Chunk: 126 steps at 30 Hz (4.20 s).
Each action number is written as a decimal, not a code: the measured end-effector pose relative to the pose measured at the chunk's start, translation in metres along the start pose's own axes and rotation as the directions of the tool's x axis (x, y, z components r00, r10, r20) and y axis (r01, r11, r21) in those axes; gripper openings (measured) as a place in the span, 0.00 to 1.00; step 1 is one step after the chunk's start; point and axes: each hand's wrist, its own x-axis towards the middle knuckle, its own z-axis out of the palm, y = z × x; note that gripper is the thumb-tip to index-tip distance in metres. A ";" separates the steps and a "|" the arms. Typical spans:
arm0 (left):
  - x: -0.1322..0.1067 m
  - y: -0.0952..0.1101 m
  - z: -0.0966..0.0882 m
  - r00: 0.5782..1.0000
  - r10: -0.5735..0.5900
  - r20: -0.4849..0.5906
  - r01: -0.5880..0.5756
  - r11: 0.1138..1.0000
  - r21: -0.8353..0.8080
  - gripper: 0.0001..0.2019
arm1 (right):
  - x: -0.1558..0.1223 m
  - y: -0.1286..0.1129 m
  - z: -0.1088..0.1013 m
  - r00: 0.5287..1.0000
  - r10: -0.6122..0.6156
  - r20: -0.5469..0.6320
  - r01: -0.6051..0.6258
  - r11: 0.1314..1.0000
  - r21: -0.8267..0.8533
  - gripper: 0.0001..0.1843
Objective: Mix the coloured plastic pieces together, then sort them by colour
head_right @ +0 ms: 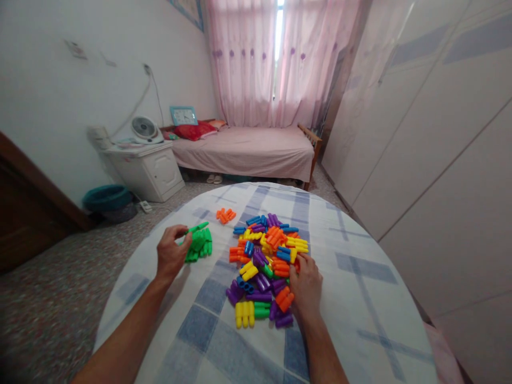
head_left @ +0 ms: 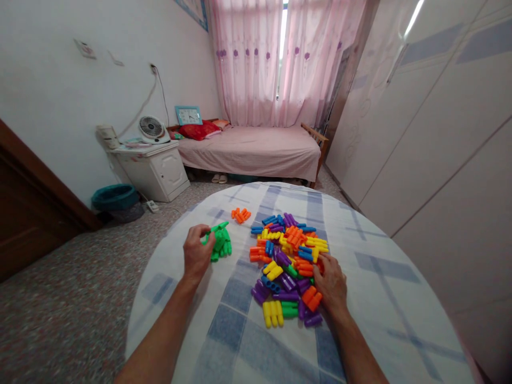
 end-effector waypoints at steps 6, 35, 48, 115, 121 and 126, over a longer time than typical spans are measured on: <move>0.003 -0.036 0.000 1.000 0.010 0.010 -0.012 0.969 0.248 0.04 | 0.001 0.003 0.002 1.000 -0.022 -0.012 0.022 1.000 -0.008 0.16; -0.051 0.036 0.048 0.787 0.261 0.559 -0.267 0.961 -0.072 0.14 | 0.000 -0.001 -0.001 1.000 0.009 0.013 -0.009 1.000 -0.018 0.16; 0.065 0.018 0.062 0.897 -0.038 0.440 -0.162 0.899 0.408 0.19 | 0.003 0.008 0.004 1.000 -0.019 0.010 0.019 1.000 0.016 0.17; 0.072 0.027 0.100 0.820 -0.006 0.573 -0.230 0.912 0.339 0.16 | 0.003 0.007 0.005 1.000 -0.029 -0.011 0.030 0.998 0.058 0.17; 0.042 0.068 0.123 0.702 0.095 0.706 -0.350 0.909 0.227 0.13 | 0.002 0.011 0.007 0.999 -0.031 -0.012 0.031 0.998 0.057 0.16; 0.033 0.080 0.143 0.692 0.024 0.721 -0.333 0.897 0.290 0.11 | 0.003 0.012 0.007 0.999 -0.047 -0.014 0.048 0.996 0.069 0.16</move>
